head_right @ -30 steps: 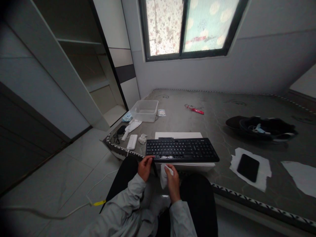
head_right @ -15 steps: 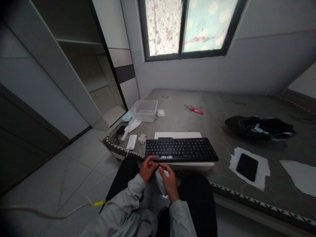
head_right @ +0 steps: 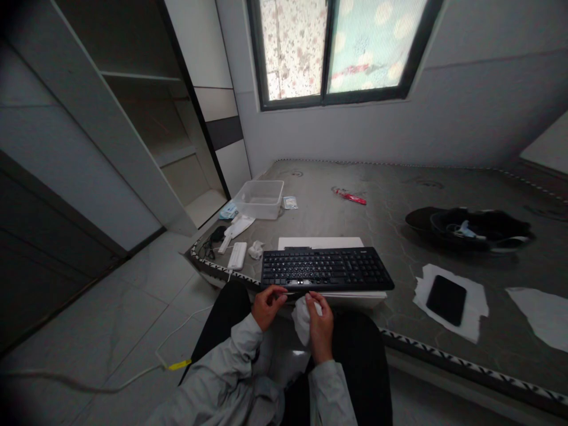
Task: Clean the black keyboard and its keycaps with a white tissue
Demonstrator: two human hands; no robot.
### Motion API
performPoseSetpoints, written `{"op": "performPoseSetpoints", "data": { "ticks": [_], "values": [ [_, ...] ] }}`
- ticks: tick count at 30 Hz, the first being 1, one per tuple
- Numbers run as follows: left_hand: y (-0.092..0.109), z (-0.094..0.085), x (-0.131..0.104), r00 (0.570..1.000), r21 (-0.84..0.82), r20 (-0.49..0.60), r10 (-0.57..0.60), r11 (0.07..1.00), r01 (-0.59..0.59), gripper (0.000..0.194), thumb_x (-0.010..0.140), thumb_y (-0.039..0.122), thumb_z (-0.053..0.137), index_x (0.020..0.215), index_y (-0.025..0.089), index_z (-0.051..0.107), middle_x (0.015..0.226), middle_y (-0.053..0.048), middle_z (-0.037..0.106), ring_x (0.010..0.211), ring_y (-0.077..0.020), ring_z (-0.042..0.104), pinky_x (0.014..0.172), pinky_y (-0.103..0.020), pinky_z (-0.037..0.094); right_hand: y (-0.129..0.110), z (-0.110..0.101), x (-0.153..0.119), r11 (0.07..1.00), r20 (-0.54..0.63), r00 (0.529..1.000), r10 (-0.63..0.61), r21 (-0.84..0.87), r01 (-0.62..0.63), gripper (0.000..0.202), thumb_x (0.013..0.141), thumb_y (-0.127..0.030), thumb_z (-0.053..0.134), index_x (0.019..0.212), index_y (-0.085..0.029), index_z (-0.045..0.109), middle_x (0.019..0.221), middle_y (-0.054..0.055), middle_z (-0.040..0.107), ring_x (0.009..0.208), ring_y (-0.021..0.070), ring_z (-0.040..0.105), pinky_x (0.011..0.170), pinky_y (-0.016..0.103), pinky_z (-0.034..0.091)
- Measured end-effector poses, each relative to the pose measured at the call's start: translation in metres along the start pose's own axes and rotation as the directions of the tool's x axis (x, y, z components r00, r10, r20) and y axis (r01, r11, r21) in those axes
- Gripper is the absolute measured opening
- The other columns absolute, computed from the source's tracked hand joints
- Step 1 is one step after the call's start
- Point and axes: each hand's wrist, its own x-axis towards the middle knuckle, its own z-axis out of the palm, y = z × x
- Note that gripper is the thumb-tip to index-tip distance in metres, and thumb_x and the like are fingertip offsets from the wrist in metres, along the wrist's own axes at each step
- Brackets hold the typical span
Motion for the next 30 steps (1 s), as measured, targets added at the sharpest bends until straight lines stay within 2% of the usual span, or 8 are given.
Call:
{"op": "performPoseSetpoints", "data": {
  "ticks": [4,8,12,16,21,24,28,30],
  "values": [
    [0.002,0.003,0.0,0.999,0.042,-0.036,-0.013,0.999,0.015,0.024,0.079,0.038,0.064,0.081,0.015,0.071,0.069,-0.001,0.069,0.048,-0.0071,0.043,0.048,-0.02,0.035,-0.005,-0.001,-0.001,0.996,-0.013,0.997,-0.077,-0.039,0.077,0.041,0.069,-0.048,0.07,0.097,-0.019,0.066,0.086,0.001,0.068,0.082,0.0193,0.062,0.077,0.031,0.047],
    [-0.001,0.006,-0.001,0.995,0.065,-0.102,-0.007,0.998,0.013,0.023,0.078,0.037,0.066,0.084,0.015,0.071,0.068,0.0,0.069,0.045,-0.0062,0.042,0.045,-0.019,0.034,-0.011,-0.001,-0.001,0.987,-0.015,0.991,-0.136,-0.084,0.135,0.04,0.07,-0.047,0.069,0.099,-0.019,0.066,0.086,0.003,0.068,0.081,0.0199,0.062,0.077,0.032,0.047],
    [-0.006,0.006,0.0,0.986,0.141,-0.073,0.148,0.981,-0.137,0.028,0.077,0.037,0.071,0.096,0.017,0.07,0.081,-0.002,0.074,0.047,-0.0065,0.047,0.047,-0.02,0.041,-0.009,-0.004,0.004,0.983,-0.058,0.987,-0.151,-0.116,0.143,0.041,0.071,-0.048,0.068,0.1,-0.019,0.067,0.089,0.004,0.069,0.084,0.0212,0.062,0.078,0.034,0.047],
    [-0.011,0.006,0.004,0.949,0.204,-0.016,0.316,0.93,-0.306,0.025,0.078,0.038,0.07,0.094,0.019,0.072,0.088,-0.004,0.076,0.055,-0.0104,0.059,0.053,-0.023,0.05,-0.003,-0.008,0.011,0.987,-0.09,0.988,-0.125,-0.116,0.114,0.045,0.073,-0.049,0.067,0.105,-0.018,0.068,0.095,0.007,0.07,0.09,0.0232,0.063,0.084,0.037,0.047],
    [-0.017,0.005,0.014,0.909,0.283,-0.06,0.414,0.88,-0.382,0.018,0.083,0.033,0.066,0.094,0.021,0.073,0.089,-0.004,0.078,0.077,-0.015,0.071,0.07,-0.025,0.06,-0.004,-0.005,0.013,0.985,-0.082,0.99,-0.112,-0.143,0.1,0.045,0.074,-0.049,0.067,0.107,-0.018,0.069,0.103,0.01,0.072,0.095,0.0251,0.064,0.09,0.04,0.046],
    [-0.02,0.003,0.02,0.875,0.368,-0.022,0.484,0.818,-0.443,0.018,0.086,0.029,0.062,0.1,0.022,0.072,0.093,-0.003,0.078,0.084,-0.0139,0.072,0.078,-0.024,0.06,-0.008,-0.002,0.014,0.986,-0.07,0.992,-0.104,-0.137,0.093,0.046,0.075,-0.049,0.066,0.107,-0.017,0.07,0.11,0.012,0.072,0.104,0.0268,0.063,0.097,0.042,0.043],
    [-0.021,0.001,0.028,0.845,0.485,0.046,0.533,0.727,-0.486,0.021,0.088,0.027,0.06,0.106,0.025,0.07,0.099,-0.001,0.077,0.086,-0.0126,0.073,0.078,-0.023,0.06,-0.013,0.001,0.018,0.993,-0.035,0.998,-0.053,-0.112,0.049,0.052,0.075,-0.051,0.064,0.114,-0.016,0.068,0.116,0.013,0.071,0.107,0.0279,0.063,0.1,0.044,0.042],
    [-0.021,0.003,0.031,0.839,0.528,0.045,0.542,0.701,-0.481,0.021,0.087,0.028,0.061,0.105,0.025,0.071,0.099,-0.001,0.078,0.084,-0.0126,0.073,0.077,-0.022,0.061,-0.015,0.002,0.021,0.989,-0.013,0.998,-0.055,-0.136,0.053,0.053,0.076,-0.052,0.063,0.117,-0.017,0.067,0.12,0.013,0.069,0.11,0.0281,0.062,0.101,0.044,0.041]
  ]
}}
